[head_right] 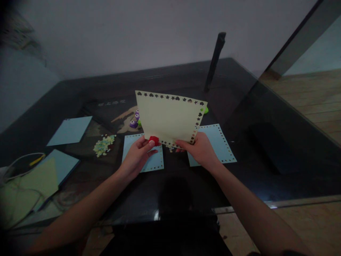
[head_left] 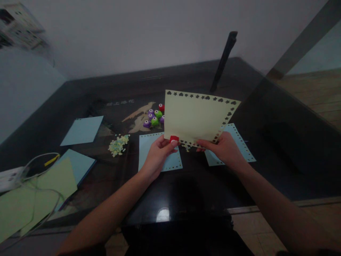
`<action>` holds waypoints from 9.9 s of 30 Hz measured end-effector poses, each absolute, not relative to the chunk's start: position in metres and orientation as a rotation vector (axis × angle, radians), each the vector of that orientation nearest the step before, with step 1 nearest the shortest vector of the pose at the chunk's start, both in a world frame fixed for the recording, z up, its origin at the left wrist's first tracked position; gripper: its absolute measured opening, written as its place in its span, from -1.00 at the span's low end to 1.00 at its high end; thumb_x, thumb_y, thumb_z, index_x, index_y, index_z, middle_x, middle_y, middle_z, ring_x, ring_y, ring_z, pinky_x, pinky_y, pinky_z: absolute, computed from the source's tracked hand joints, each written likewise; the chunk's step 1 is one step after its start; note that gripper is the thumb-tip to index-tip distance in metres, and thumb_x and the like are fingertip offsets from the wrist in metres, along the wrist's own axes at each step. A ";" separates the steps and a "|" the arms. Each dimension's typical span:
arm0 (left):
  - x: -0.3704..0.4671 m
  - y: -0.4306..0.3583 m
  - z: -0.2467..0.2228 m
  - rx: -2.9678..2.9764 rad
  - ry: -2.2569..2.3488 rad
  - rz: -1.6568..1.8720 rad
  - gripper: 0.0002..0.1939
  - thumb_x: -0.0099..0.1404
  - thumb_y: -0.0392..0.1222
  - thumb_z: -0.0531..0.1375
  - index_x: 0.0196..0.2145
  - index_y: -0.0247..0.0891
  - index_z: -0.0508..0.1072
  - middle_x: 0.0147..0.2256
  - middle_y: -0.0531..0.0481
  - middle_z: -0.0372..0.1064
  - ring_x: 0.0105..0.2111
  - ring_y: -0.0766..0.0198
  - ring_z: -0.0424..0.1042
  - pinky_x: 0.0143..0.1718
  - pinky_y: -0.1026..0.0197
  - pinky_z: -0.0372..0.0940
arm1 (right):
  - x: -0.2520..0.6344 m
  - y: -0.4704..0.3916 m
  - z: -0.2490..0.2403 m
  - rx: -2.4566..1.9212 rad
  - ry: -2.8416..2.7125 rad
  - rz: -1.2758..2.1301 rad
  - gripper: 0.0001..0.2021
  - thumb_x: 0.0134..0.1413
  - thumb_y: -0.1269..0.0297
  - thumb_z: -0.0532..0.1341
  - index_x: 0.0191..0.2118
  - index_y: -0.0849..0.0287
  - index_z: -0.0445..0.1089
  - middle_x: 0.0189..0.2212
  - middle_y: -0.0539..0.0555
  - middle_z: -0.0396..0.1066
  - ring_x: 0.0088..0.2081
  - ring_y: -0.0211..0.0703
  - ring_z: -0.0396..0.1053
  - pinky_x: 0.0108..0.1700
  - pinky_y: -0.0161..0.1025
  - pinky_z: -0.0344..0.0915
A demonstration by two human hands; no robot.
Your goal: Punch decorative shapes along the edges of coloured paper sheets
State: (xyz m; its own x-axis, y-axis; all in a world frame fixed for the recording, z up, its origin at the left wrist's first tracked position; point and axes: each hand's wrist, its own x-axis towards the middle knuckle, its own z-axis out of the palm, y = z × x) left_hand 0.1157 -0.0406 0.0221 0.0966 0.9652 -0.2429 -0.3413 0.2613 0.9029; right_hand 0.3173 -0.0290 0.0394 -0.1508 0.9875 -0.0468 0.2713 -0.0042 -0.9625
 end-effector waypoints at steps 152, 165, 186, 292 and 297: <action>0.135 -0.072 0.029 0.904 0.806 1.092 -0.70 0.10 -0.19 0.32 -0.19 -0.32 0.44 -0.27 -0.09 0.51 -0.26 0.23 0.45 -0.11 0.17 0.23 | 0.277 -0.114 -0.003 -1.136 -0.851 0.892 -0.85 -0.11 0.29 0.33 -0.33 0.18 0.49 -0.37 0.11 0.55 -0.29 -0.05 0.50 -0.14 -0.05 0.43; 0.140 -0.076 0.027 0.853 0.790 1.044 -0.71 0.08 -0.18 0.33 -0.23 -0.31 0.44 -0.26 -0.08 0.51 -0.25 0.21 0.45 -0.11 0.16 0.25 | 0.273 -0.110 0.006 -1.586 -1.057 0.548 -0.81 -0.09 0.09 0.29 -0.48 0.09 0.50 -0.41 0.06 0.53 -0.15 0.05 0.44 0.19 0.16 0.06; 0.142 -0.075 0.021 0.865 0.916 1.013 -0.71 0.05 -0.17 0.35 -0.27 -0.33 0.45 -0.36 -0.03 0.49 -0.34 0.28 0.43 -0.22 0.20 0.27 | 0.273 -0.102 0.009 -1.586 -1.183 0.363 -0.79 -0.07 0.19 0.30 -0.29 0.16 0.49 -0.30 0.14 0.52 -0.08 0.10 0.41 0.14 0.13 0.16; 0.126 -0.040 0.019 1.739 1.177 0.879 -0.68 0.18 -0.21 0.21 -0.08 -0.23 0.36 -0.16 -0.07 0.44 -0.17 0.20 0.46 -0.03 0.06 0.33 | 0.378 -0.050 0.027 -1.410 -0.840 0.789 -0.84 -0.27 0.23 0.36 -0.58 0.19 0.42 -0.66 0.03 0.44 -0.57 -0.14 0.39 -0.40 -0.14 0.39; 0.129 -0.024 0.025 1.555 1.162 0.891 -0.60 0.21 -0.14 0.18 -0.01 -0.26 0.28 -0.16 -0.12 0.44 -0.18 0.17 0.47 -0.08 0.04 0.35 | 0.378 -0.051 0.028 -1.415 -0.811 0.790 -0.82 -0.30 0.22 0.38 -0.58 0.21 0.43 -0.65 0.04 0.45 -0.58 -0.15 0.39 -0.42 -0.15 0.39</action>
State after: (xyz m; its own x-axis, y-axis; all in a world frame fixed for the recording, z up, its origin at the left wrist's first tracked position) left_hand 0.1292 -0.0238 0.0245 0.2782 0.9605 0.0073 0.2559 -0.0815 0.9633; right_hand 0.3784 -0.0508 0.0282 0.5166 0.8562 0.0123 0.0096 0.0086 -0.9999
